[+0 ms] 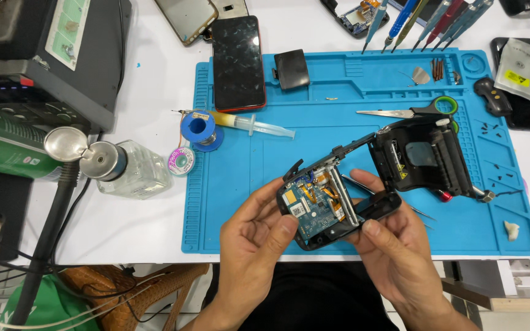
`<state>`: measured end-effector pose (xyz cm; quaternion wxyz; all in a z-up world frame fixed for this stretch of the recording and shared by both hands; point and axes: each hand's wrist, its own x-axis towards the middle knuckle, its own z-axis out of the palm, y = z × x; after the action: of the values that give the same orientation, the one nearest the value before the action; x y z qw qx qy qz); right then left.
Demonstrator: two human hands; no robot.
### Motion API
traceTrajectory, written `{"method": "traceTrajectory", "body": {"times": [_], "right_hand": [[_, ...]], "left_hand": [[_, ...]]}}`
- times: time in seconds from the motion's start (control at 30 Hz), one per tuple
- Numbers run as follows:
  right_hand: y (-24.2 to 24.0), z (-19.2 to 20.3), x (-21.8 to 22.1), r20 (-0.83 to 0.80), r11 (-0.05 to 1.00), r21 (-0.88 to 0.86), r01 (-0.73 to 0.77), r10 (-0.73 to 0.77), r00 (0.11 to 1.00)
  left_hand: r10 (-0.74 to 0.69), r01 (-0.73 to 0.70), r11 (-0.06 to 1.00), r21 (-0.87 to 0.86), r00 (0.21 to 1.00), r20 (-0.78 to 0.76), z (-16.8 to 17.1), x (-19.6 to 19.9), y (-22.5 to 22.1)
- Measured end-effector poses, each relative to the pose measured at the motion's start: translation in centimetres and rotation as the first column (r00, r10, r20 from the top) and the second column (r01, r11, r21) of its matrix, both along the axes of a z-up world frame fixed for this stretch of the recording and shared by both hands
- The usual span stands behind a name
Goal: The person disassembles a black electronic device, likely a camera, on a blue work mat. They remove the back cover, disconnect a ribbon cable, and use a screwdriver to remove screws from the device's casing.
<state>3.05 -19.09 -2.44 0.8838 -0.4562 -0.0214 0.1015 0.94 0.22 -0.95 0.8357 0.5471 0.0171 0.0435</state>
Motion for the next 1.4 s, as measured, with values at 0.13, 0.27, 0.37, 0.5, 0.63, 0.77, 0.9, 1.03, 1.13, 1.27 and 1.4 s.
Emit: {"method": "traceTrajectory", "body": {"times": [0.13,0.27,0.37,0.5,0.63,0.77,0.9,1.03,1.13,1.27,1.4], "right_hand": [[-0.2,0.0,-0.4,-0.042,0.996,-0.072,0.060,-0.063,0.997],[-0.4,-0.5,-0.3,-0.032,0.998,-0.040,0.042,-0.043,0.999],[-0.6,-0.6,-0.1,-0.061,0.999,-0.033,0.020,-0.022,0.998],[-0.9,-1.1,-0.2,-0.091,0.999,-0.017,0.034,-0.036,0.995],[-0.3,-1.4,-0.6,-0.086,0.997,-0.009,0.075,-0.075,0.993],[0.1,-1.5,-1.2,-0.076,0.996,-0.027,0.082,-0.084,0.994],[0.2,-0.4,-1.8,-0.075,0.998,-0.061,0.014,-0.018,0.997],[-0.6,1.0,-2.1,-0.106,0.992,-0.095,-0.083,0.073,0.992],[-1.5,1.3,-2.4,-0.008,0.994,0.061,-0.087,0.088,0.996],[-1.6,3.4,-2.2,-0.016,0.999,-0.027,-0.021,0.020,1.000],[-3.0,2.9,-1.9,0.212,0.856,-0.513,0.067,0.050,0.976]], "left_hand": [[-0.032,0.031,0.999,-0.015,0.999,-0.021,0.2,0.1,0.1],[-0.046,0.046,0.999,0.005,0.999,-0.006,0.4,0.1,0.1],[-0.031,0.031,0.999,-0.014,0.999,-0.014,0.4,0.2,-0.1],[-0.040,0.040,0.999,0.005,0.999,0.005,0.1,0.5,-0.1],[-0.028,0.022,0.990,0.141,0.999,0.041,0.6,0.5,0.1],[-0.046,0.051,0.977,0.208,0.999,-0.029,0.9,0.4,0.1],[-0.047,0.045,0.988,0.149,0.999,0.013,0.8,0.6,0.5],[-0.002,-0.010,0.974,0.227,0.999,0.051,1.4,1.6,1.9],[0.012,0.001,0.955,0.296,0.999,-0.040,1.9,2.2,2.9],[-0.004,0.046,0.925,0.376,0.994,-0.112,2.1,3.3,3.7],[-0.058,0.121,0.870,0.478,0.988,-0.145,1.9,4.1,4.4]]}}
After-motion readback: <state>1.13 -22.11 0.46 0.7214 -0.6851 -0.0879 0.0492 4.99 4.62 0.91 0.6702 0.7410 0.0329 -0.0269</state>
